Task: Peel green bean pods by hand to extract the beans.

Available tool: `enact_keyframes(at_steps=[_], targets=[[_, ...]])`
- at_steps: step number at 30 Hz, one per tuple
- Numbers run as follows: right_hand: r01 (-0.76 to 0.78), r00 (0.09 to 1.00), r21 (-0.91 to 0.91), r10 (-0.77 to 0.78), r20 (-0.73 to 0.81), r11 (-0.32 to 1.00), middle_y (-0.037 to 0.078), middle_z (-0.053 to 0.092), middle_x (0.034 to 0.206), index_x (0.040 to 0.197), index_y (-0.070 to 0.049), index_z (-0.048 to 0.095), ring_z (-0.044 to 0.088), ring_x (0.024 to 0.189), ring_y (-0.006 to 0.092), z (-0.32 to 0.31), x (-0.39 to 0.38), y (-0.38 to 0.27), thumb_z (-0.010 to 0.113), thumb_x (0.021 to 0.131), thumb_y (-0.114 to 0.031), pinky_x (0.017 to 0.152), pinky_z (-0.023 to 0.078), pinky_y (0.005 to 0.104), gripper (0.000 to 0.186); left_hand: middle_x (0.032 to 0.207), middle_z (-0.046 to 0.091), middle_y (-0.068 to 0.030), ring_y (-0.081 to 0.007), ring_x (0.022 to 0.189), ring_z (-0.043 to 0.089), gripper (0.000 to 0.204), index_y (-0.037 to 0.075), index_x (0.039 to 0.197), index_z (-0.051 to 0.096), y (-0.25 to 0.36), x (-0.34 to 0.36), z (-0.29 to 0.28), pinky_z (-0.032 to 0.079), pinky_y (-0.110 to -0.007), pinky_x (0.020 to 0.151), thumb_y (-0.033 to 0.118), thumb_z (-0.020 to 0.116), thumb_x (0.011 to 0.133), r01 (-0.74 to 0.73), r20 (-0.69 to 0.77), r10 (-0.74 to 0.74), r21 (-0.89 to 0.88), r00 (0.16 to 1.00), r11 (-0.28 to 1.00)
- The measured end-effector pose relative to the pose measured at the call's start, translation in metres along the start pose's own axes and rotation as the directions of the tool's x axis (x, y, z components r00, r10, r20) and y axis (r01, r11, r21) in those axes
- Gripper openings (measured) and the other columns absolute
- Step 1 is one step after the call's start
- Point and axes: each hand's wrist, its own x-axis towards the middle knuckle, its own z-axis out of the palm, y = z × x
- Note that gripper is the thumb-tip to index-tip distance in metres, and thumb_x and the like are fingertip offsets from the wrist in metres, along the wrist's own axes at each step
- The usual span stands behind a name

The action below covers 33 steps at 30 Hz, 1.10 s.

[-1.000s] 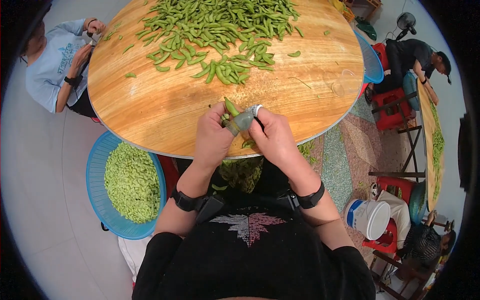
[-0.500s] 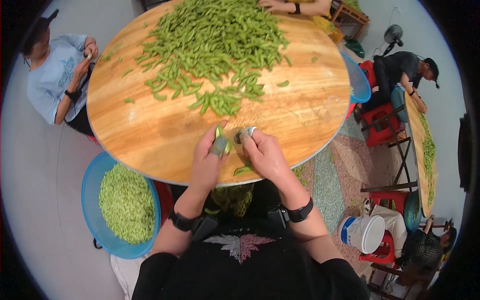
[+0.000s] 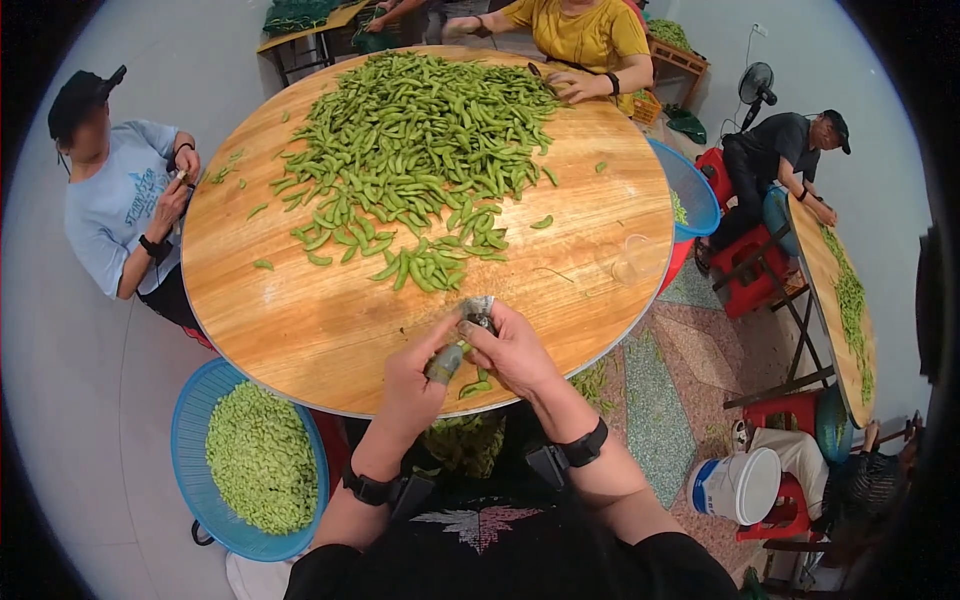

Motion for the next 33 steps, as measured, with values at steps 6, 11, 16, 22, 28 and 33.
enact_keyframes(at_steps=[6, 11, 16, 22, 28, 33], targets=[[-0.187, 0.977, 0.276, 0.208, -0.051, 0.943, -0.001, 0.048, 0.069, 0.093, -0.005, 0.050, 0.036, 0.044, 0.0051, 0.012, -0.006, -0.012, 0.052, 0.089, -0.007, 0.040, 0.027, 0.0208, 0.005, 0.093, 0.064, -0.0170, -0.0334, 0.085, 0.062, 0.036, 0.004, 0.114, 0.059, 0.000, 0.000, -0.002, 0.048, -0.032, 0.074, -0.005, 0.050, 0.080, -0.302, 0.034, 0.301, 0.182, 0.953, 0.936], [-0.299, 0.938, 0.516, 0.346, 0.006, 0.803, -0.003, 0.044, 0.066, 0.095, -0.007, 0.050, 0.035, 0.044, 0.0055, 0.009, -0.006, -0.006, 0.051, 0.091, -0.012, 0.040, 0.027, 0.0196, 0.006, 0.083, 0.061, -0.0147, -0.0282, 0.072, 0.060, 0.032, 0.001, 0.106, 0.056, -0.006, 0.002, 0.008, 0.047, -0.032, 0.064, -0.008, 0.052, 0.076, -0.456, -0.113, 0.468, 0.118, 0.876, 0.882], [-0.145, 0.959, 0.440, 0.235, -0.156, 0.886, -0.004, 0.043, 0.063, 0.095, -0.007, 0.050, 0.035, 0.044, 0.0045, 0.017, -0.006, -0.001, 0.051, 0.091, -0.012, 0.040, 0.027, 0.0189, 0.007, 0.083, 0.060, -0.0076, -0.0168, 0.069, 0.058, 0.028, 0.002, 0.101, 0.052, -0.021, 0.000, 0.005, 0.046, -0.026, 0.060, -0.009, 0.050, 0.076, -0.002, 0.010, 0.005, -0.240, 1.000, 0.971], [0.090, 0.995, 0.082, -0.086, -0.042, 0.993, -0.002, 0.052, 0.068, 0.098, -0.005, 0.055, 0.035, 0.044, 0.0026, 0.000, 0.001, -0.021, 0.051, 0.091, -0.012, 0.041, 0.028, 0.0191, 0.011, 0.081, 0.055, -0.0026, -0.0070, 0.064, 0.049, 0.020, 0.005, 0.098, 0.051, -0.021, 0.002, -0.012, 0.035, -0.017, 0.051, -0.006, 0.047, 0.080, 0.318, 0.171, -0.282, -0.694, 0.944, 0.646], [0.144, 0.946, -0.972, -0.313, 0.081, 0.184, 0.022, 0.062, 0.078, 0.100, -0.001, 0.058, 0.062, 0.072, 0.0346, -0.076, 0.059, -0.065, 0.054, 0.083, -0.021, 0.065, 0.048, 0.0454, 0.027, 0.077, 0.051, -0.0027, -0.0069, 0.058, 0.045, 0.010, 0.004, 0.091, 0.053, -0.022, 0.004, -0.020, 0.030, -0.016, 0.046, 0.012, 0.048, 0.092, 0.267, 0.116, -0.316, -0.828, 0.942, 0.493], [-0.189, 0.903, -0.967, -0.417, -0.104, -0.169, 0.023, 0.063, 0.078, 0.088, -0.001, 0.059, 0.062, 0.075, 0.0376, -0.134, 0.105, -0.071, 0.048, 0.079, -0.009, 0.066, 0.049, 0.0452, 0.017, 0.077, 0.051, -0.0024, -0.0069, 0.057, 0.043, 0.015, 0.004, 0.092, 0.054, -0.023, 0.006, -0.019, 0.027, -0.016, 0.043, 0.018, 0.048, 0.094, 0.260, 0.152, -0.271, -0.867, 0.950, 0.425]])
